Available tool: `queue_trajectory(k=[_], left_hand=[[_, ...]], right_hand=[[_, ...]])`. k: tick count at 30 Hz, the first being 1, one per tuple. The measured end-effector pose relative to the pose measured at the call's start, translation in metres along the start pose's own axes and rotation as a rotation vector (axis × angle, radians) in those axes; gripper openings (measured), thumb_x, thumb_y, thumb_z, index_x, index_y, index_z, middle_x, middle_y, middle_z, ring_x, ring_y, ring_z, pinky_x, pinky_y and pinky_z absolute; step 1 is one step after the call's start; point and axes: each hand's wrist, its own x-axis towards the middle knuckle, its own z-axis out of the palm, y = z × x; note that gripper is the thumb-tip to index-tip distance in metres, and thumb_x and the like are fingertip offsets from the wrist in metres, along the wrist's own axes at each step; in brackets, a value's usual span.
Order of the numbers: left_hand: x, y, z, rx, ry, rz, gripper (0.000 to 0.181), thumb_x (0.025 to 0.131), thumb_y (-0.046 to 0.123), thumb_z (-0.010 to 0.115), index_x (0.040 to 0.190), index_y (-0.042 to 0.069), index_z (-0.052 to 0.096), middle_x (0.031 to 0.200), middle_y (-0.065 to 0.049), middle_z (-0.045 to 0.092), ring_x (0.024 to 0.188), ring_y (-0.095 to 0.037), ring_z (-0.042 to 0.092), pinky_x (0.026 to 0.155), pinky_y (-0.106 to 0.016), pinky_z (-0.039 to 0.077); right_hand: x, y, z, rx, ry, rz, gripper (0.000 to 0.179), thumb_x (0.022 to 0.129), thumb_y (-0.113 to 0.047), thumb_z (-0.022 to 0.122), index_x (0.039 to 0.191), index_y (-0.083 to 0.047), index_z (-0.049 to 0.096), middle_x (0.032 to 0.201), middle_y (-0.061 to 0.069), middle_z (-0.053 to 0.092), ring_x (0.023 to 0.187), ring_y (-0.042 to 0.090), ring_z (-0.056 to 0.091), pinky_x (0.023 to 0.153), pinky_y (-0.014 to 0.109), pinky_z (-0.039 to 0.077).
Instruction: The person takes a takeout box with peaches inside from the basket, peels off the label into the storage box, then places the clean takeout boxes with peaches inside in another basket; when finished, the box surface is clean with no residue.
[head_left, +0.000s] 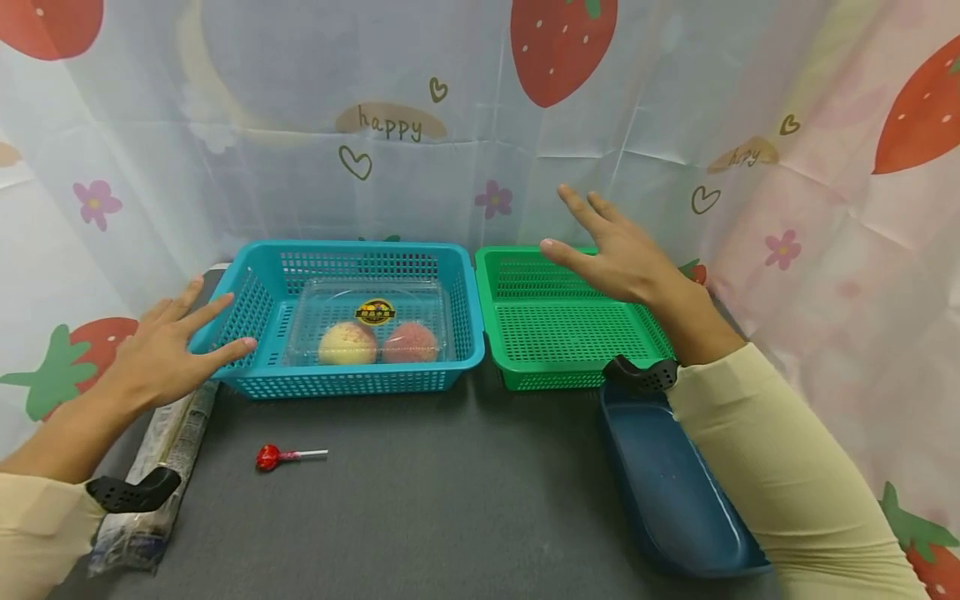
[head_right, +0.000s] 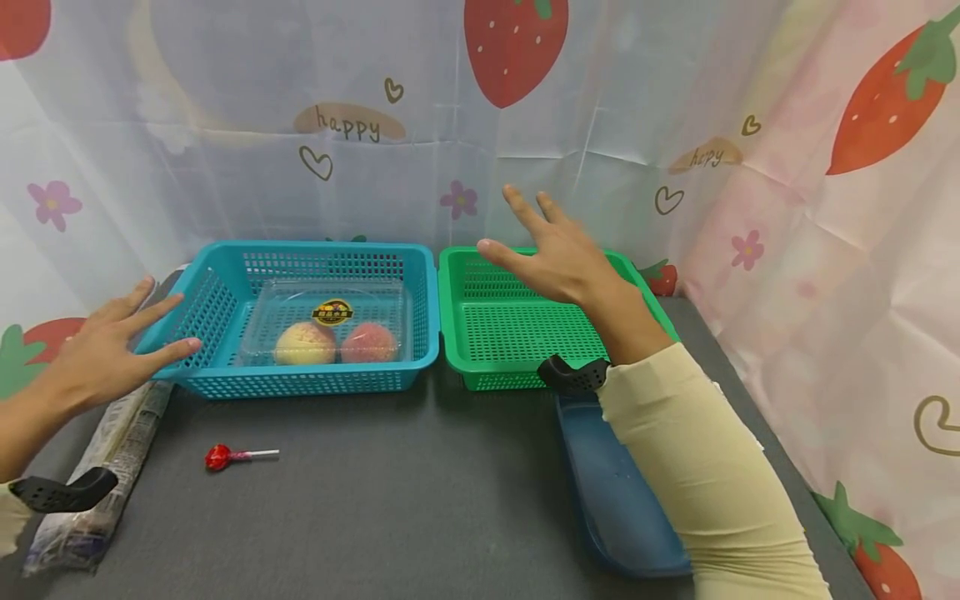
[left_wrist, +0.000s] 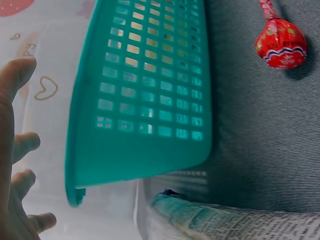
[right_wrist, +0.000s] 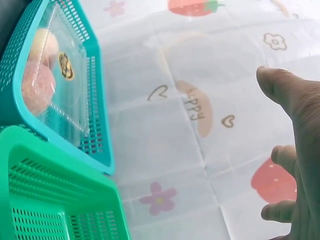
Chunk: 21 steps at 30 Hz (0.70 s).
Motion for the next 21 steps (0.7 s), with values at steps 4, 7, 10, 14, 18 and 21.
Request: queue_trajectory(k=[4,7,10,14,18,21], left_hand=[[-0.002,-0.005,0.005,-0.057,-0.010,0.010,0.077,0.094,0.048,0.055,0.152,0.006,0.025,0.158,-0.019,-0.003,0.137,-0.055,0.002,0.089,-0.081,0.013],[-0.004,-0.008,0.009,-0.080,-0.008,0.005,0.076,0.094,0.047,0.055,0.151,0.003,0.028,0.158,-0.022,-0.001,0.136,-0.056,0.002,0.090,-0.081,0.012],[-0.004,-0.012,0.013,-0.082,0.000,-0.003,0.076,0.094,0.047,0.056,0.149,0.001,0.031,0.157,-0.024,0.002,0.136,-0.056,0.004,0.089,-0.081,0.013],[-0.003,-0.015,0.017,-0.083,0.005,-0.005,0.075,0.094,0.047,0.056,0.148,0.000,0.033,0.157,-0.025,0.005,0.135,-0.057,0.005,0.088,-0.081,0.016],[-0.003,-0.018,0.020,-0.105,0.000,0.004,0.074,0.094,0.045,0.056,0.146,-0.002,0.035,0.156,-0.025,0.006,0.135,-0.057,0.005,0.089,-0.081,0.015],[-0.003,-0.021,0.022,-0.116,-0.005,0.003,0.072,0.094,0.045,0.056,0.145,-0.003,0.037,0.156,-0.025,0.007,0.135,-0.057,0.007,0.088,-0.081,0.017]], right_hand=[[0.006,-0.004,0.006,0.031,-0.007,-0.012,0.079,0.090,-0.070,0.039,0.154,-0.039,0.005,0.160,0.009,0.005,0.144,0.035,0.008,0.105,0.067,0.011],[0.012,-0.007,0.012,0.064,-0.005,-0.035,0.078,0.091,-0.067,0.041,0.155,-0.037,0.008,0.160,0.008,0.009,0.144,0.031,0.009,0.107,0.065,0.012],[0.017,-0.010,0.019,0.089,-0.006,-0.057,0.078,0.092,-0.066,0.042,0.156,-0.034,0.010,0.159,0.006,0.012,0.144,0.027,0.009,0.108,0.062,0.012],[0.022,-0.013,0.026,0.116,-0.013,-0.069,0.079,0.092,-0.065,0.043,0.156,-0.031,0.011,0.159,0.000,0.012,0.145,0.023,0.008,0.110,0.059,0.010],[0.026,-0.016,0.034,0.159,-0.022,-0.061,0.079,0.091,-0.064,0.045,0.156,-0.031,0.012,0.159,-0.005,0.012,0.144,0.022,0.008,0.110,0.058,0.011],[0.028,-0.019,0.039,0.187,-0.029,-0.054,0.079,0.091,-0.064,0.045,0.156,-0.032,0.013,0.159,-0.005,0.013,0.144,0.022,0.009,0.110,0.059,0.012]])
